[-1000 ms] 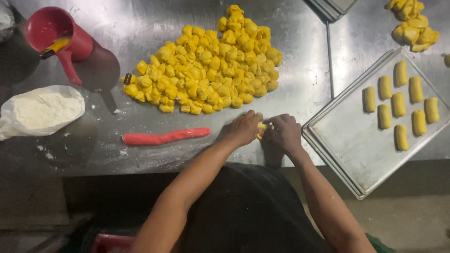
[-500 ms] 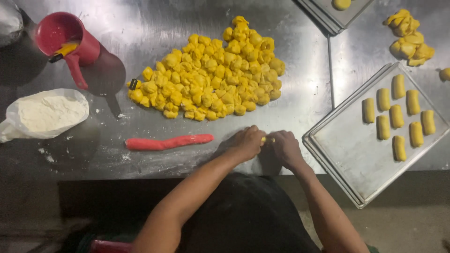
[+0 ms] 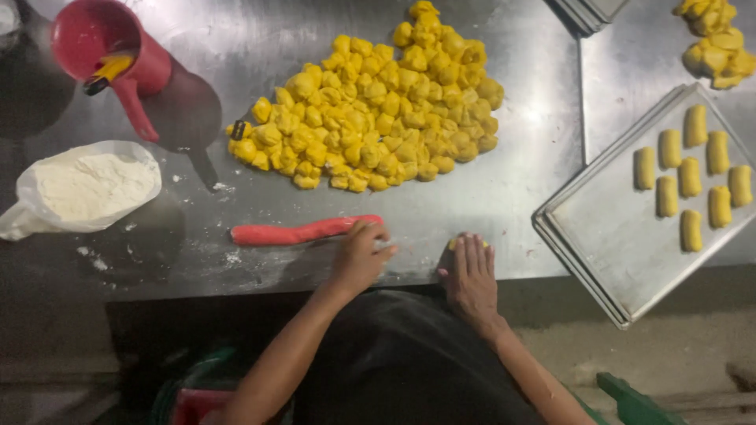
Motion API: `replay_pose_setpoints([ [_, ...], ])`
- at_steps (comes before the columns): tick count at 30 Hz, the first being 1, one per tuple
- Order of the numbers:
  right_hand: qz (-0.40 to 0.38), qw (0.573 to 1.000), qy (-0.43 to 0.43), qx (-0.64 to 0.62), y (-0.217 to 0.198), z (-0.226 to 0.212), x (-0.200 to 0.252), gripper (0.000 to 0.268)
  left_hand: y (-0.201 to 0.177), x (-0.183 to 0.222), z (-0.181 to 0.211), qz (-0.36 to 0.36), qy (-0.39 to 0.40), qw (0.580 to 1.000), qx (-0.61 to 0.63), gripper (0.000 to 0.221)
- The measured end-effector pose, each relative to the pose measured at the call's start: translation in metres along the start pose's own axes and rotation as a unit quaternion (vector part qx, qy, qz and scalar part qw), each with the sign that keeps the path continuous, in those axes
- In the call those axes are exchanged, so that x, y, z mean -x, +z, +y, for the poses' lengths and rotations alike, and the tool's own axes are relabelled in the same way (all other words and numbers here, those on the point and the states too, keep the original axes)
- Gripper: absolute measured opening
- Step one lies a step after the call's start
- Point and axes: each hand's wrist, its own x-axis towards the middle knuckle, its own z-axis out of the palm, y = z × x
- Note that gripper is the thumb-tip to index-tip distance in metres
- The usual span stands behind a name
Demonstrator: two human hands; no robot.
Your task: Shaping yellow dough and filling it with red dough to prepare bread rolls.
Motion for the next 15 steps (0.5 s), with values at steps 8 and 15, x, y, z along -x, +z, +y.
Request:
replay_pose_setpoints([
  [8, 0.041, 0.975, 0.216, -0.021, -0.026, 0.069, -0.189, 0.115, -0.056, 0.090, -0.076, 0.198, -0.157, 0.968, -0.005, 0.018],
  [15, 0.038, 0.982, 0.185, 0.013, 0.001, 0.031, -0.106, 0.109, -0.089, 0.079, -0.056, 0.161, -0.173, 0.971, 0.018, 0.017],
])
